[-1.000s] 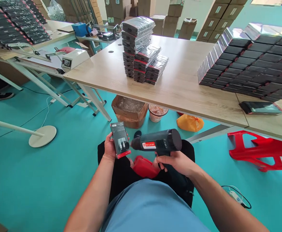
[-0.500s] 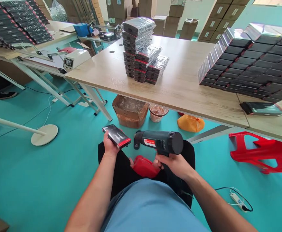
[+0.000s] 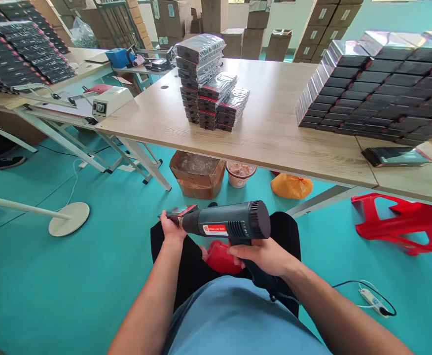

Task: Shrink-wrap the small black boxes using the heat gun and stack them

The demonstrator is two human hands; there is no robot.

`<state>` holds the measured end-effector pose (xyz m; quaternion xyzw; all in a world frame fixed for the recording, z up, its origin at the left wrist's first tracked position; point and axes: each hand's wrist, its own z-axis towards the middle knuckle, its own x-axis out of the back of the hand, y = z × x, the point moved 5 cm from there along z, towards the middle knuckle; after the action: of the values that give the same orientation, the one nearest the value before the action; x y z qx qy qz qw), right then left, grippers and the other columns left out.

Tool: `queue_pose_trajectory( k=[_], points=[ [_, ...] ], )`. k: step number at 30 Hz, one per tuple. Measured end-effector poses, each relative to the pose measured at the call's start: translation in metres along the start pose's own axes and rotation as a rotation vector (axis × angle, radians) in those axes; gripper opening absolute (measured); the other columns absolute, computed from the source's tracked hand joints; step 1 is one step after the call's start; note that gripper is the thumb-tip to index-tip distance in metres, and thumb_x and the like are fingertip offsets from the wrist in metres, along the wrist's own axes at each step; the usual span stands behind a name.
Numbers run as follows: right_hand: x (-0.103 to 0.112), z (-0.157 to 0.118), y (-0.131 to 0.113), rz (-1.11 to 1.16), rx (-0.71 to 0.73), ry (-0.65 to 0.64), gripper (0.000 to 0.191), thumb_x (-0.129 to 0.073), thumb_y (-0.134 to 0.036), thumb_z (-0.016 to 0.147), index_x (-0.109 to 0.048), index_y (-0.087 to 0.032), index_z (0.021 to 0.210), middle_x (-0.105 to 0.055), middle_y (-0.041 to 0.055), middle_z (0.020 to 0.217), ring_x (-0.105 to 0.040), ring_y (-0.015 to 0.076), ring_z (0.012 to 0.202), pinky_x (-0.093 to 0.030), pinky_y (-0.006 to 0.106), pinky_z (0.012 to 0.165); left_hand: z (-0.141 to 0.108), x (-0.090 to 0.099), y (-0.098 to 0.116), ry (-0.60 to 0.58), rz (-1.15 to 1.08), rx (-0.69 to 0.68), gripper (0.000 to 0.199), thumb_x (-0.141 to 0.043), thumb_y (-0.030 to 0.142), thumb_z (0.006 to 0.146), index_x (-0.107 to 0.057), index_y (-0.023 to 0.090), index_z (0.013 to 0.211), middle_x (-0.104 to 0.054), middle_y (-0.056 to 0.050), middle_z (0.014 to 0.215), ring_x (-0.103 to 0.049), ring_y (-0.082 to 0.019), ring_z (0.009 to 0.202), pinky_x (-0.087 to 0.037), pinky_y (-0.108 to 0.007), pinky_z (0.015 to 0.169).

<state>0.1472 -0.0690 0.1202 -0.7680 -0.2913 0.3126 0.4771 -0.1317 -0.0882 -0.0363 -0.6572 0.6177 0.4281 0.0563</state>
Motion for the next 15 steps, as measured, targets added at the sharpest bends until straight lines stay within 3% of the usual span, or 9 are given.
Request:
queue_pose_trajectory(
  k=[2, 5, 9, 15],
  points=[
    [0.007, 0.002, 0.002, -0.01, 0.015, 0.115, 0.026, -0.073, -0.04, 0.084, -0.066, -0.018, 0.072, -0.064, 0.0016, 0.065, -0.057, 0.017, 0.062, -0.046, 0.034, 0.064, -0.005, -0.003, 0.0, 0.04, -0.026, -0.029, 0.056, -0.032, 0.056, 0.101, -0.063, 0.012, 0.118, -0.071, -0.015, 0.098, -0.072, -0.029, 0.091, -0.061, -0.043, 0.078],
    [0.023, 0.002, 0.01, 0.12, -0.02, 0.268, 0.024, -0.076, -0.039, 0.081, -0.07, -0.017, 0.086, -0.066, 0.0009, 0.065, -0.058, 0.0167, 0.058, -0.047, 0.032, 0.059, -0.013, -0.008, 0.0, 0.093, -0.053, -0.033, 0.056, -0.031, 0.052, 0.103, -0.058, 0.009, 0.126, -0.071, -0.017, 0.099, -0.073, -0.03, 0.092, -0.062, -0.04, 0.074],
    [0.033, -0.002, 0.018, 0.328, -0.033, 0.226, 0.033, -0.082, -0.039, 0.077, -0.072, -0.015, 0.098, -0.072, 0.0057, 0.082, -0.064, 0.0179, 0.064, -0.05, 0.03, 0.056, -0.019, -0.011, 0.002, 0.116, -0.068, -0.029, 0.057, -0.031, 0.051, 0.103, -0.057, 0.008, 0.131, -0.071, -0.018, 0.101, -0.073, -0.031, 0.093, -0.062, -0.04, 0.072],
    [0.034, -0.004, 0.021, 0.447, -0.036, 0.244, 0.031, -0.084, -0.035, 0.077, -0.073, -0.015, 0.099, -0.072, 0.0056, 0.081, -0.063, 0.0165, 0.064, -0.051, 0.028, 0.055, -0.019, -0.014, -0.005, 0.107, -0.067, 0.015, 0.055, -0.032, 0.05, 0.102, -0.058, 0.011, 0.13, -0.07, -0.018, 0.105, -0.073, -0.03, 0.095, -0.063, -0.04, 0.074]
  ],
)
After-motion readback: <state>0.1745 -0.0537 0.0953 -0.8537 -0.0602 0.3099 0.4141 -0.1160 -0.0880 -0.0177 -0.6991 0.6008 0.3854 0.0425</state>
